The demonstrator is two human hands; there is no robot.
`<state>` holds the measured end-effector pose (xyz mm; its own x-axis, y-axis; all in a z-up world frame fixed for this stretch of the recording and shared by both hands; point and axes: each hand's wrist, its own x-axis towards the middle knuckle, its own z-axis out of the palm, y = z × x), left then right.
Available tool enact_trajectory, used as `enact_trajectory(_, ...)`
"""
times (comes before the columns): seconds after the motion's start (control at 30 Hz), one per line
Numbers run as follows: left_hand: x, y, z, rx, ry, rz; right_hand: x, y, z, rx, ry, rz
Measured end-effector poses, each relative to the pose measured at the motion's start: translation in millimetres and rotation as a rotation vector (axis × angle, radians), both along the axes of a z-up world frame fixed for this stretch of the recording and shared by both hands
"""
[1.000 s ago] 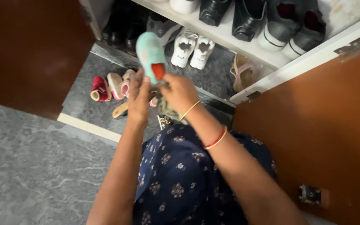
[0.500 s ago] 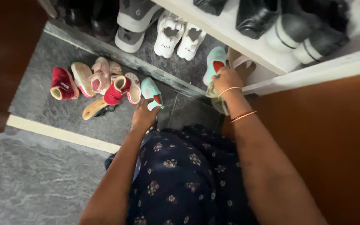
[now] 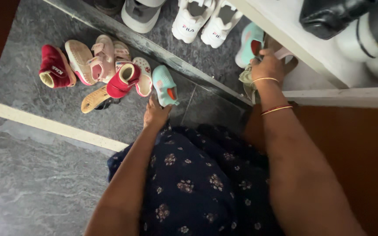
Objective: The person sits on the floor and wipes several pairs of shoes with a cloth, including sneakers, sandals, and children's shoes. They pick up each shoe, wipe it thoroughly, and place it back into the shoe cabinet.
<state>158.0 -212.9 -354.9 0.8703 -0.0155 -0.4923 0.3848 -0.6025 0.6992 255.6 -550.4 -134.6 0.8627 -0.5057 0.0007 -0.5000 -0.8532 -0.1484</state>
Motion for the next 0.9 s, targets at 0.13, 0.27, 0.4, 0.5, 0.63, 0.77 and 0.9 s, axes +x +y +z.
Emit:
enact_trajectory(0.13, 18.5, -10.9, 21.1, 0.117, 0.236, 0.078, -7.8, 9.0, -9.0, 0.099, -0.053, 0.05)
enact_trajectory(0.27, 40.3, -21.8, 61.6, 0.249, 0.323, 0.077, -13.5, 20.8, -11.7, 0.187, -0.115, 0.143)
enact_trajectory(0.4, 52.1, -30.2, 44.9, 0.353, 0.315, 0.049, -16.5, 29.0, -6.3, 0.217, -0.149, 0.265)
enact_trajectory(0.5, 52.3, -14.3, 7.1, 0.144, 0.409, -0.007, -15.5, 28.4, -8.2, 0.341, -0.054, 0.334)
enact_trajectory(0.63, 35.3, 13.2, -15.0, -0.162, 0.319, -0.055, -15.1, 35.5, -9.1, 0.727, 0.067, 0.234)
enact_trajectory(0.77, 12.1, 28.0, 30.2, -0.707, 0.388, 0.312, -3.4, 76.3, -4.6, 1.118, -0.063, 0.043)
enact_trajectory(0.9, 5.8, 60.4, 82.6, -0.84, 0.055, 0.293, 1.2, 166.9, 24.3, 1.361, -0.314, 0.052)
